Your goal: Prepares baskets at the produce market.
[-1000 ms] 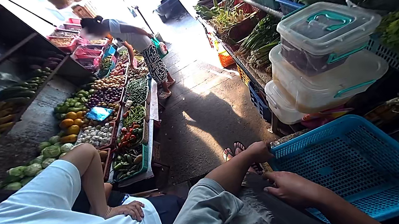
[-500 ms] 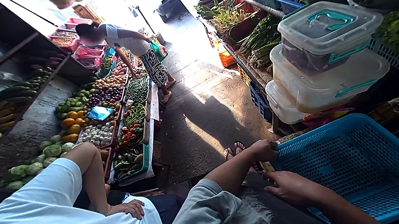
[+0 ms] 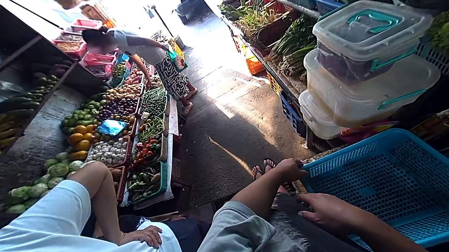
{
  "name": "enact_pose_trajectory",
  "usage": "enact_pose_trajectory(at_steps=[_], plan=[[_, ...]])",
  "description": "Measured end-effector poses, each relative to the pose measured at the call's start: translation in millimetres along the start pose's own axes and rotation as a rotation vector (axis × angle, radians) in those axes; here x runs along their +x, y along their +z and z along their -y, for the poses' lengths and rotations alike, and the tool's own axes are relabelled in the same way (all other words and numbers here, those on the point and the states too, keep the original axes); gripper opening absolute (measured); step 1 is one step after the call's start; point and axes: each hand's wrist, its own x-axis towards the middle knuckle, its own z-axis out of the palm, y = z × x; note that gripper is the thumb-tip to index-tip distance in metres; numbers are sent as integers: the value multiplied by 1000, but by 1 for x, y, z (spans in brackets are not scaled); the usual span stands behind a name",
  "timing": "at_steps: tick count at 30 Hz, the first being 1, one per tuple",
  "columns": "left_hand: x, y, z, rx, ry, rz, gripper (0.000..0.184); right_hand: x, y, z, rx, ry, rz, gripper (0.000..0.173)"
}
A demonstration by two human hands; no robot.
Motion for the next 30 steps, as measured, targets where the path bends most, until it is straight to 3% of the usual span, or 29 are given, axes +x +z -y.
enact_pose_trajectory(at_steps=[30], plan=[[3, 3, 8, 10, 28, 11, 41, -2, -1, 2, 6, 8, -2, 54]])
